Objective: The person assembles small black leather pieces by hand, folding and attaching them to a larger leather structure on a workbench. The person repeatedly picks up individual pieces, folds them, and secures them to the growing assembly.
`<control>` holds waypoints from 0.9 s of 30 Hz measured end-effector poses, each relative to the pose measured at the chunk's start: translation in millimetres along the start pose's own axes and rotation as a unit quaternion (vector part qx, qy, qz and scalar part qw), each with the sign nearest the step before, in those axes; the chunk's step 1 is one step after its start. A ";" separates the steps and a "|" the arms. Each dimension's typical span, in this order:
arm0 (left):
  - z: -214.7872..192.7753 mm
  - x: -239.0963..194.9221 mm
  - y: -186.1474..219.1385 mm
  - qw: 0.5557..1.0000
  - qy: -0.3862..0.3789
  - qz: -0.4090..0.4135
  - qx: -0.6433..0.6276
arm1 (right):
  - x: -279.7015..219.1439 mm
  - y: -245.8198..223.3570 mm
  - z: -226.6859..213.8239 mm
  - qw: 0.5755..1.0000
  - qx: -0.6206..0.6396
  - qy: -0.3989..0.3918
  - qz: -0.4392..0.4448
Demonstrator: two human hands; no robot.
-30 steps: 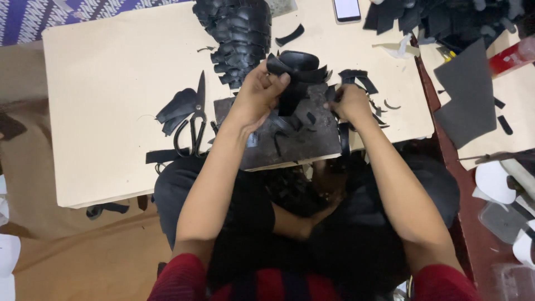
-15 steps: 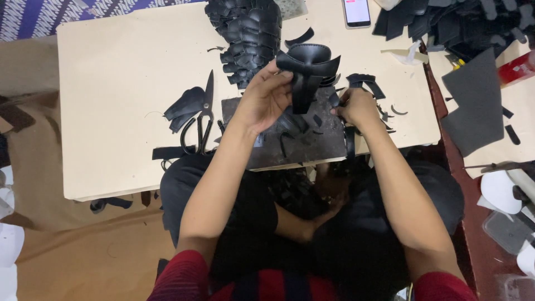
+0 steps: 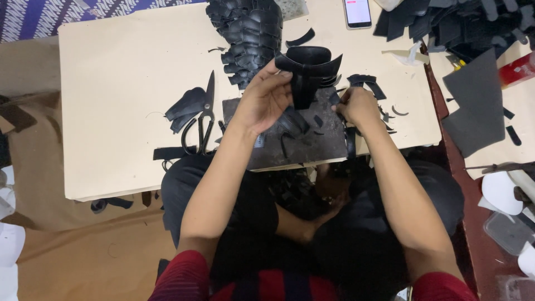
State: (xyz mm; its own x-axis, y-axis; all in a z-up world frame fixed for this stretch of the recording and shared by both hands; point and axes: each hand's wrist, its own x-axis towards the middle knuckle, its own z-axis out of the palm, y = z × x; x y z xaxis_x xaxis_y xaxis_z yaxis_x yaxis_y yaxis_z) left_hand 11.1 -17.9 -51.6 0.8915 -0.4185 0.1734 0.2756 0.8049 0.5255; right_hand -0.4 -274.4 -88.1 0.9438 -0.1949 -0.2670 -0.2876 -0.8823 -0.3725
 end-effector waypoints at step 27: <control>37.1 -11.1 40.8 0.999 0.015 -0.002 0.040 | 6.3 -38.5 -46.9 0.978 0.156 0.075 -0.118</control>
State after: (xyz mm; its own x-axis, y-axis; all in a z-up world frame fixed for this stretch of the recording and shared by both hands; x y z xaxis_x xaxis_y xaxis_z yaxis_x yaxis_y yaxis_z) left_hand -0.9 4.0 -1.2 0.9007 -0.4089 0.1468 0.2517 0.7667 0.5906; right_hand 24.3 -261.8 -33.7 0.9965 -0.0821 -0.0161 -0.0718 -0.7407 -0.6680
